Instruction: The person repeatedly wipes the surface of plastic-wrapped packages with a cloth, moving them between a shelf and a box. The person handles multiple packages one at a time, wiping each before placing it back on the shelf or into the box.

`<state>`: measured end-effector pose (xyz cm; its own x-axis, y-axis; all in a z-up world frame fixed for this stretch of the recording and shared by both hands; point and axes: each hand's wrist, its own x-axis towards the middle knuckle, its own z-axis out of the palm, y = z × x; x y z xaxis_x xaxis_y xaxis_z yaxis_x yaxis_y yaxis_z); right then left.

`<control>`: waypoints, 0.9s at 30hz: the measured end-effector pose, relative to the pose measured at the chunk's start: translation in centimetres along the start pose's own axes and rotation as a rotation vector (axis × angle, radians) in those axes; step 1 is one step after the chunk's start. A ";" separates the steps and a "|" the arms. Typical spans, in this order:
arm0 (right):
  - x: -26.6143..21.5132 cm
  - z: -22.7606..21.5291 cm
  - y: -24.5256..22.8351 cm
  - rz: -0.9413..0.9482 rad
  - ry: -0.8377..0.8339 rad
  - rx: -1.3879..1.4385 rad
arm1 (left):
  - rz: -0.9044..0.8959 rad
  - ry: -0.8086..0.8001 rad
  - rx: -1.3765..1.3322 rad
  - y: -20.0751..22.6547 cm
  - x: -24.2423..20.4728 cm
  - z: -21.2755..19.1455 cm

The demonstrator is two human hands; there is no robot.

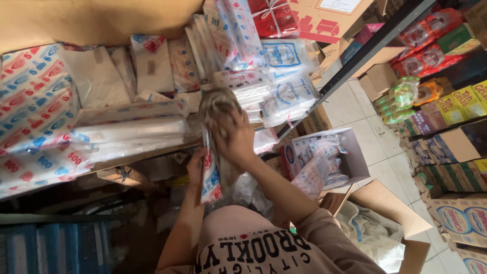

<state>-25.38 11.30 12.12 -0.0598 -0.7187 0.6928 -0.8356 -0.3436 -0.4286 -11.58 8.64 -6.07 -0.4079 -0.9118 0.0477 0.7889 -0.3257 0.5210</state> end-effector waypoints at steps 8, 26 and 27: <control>-0.2 1.2 -4.4 -0.032 -0.100 -0.130 | 0.068 0.148 0.041 1.9 0.2 -1.3; -11.0 2.3 -5.7 0.027 -0.161 0.553 | 0.460 0.236 0.091 9.1 -0.6 6.3; -11.2 2.5 -5.3 0.158 -0.210 0.646 | 0.423 0.225 0.113 9.2 -0.8 6.1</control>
<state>-18.89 19.60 5.19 0.0075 -0.8688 0.4951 -0.3296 -0.4696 -0.8191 -6.80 7.93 3.86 0.0566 -0.9938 0.0960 0.8039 0.1024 0.5859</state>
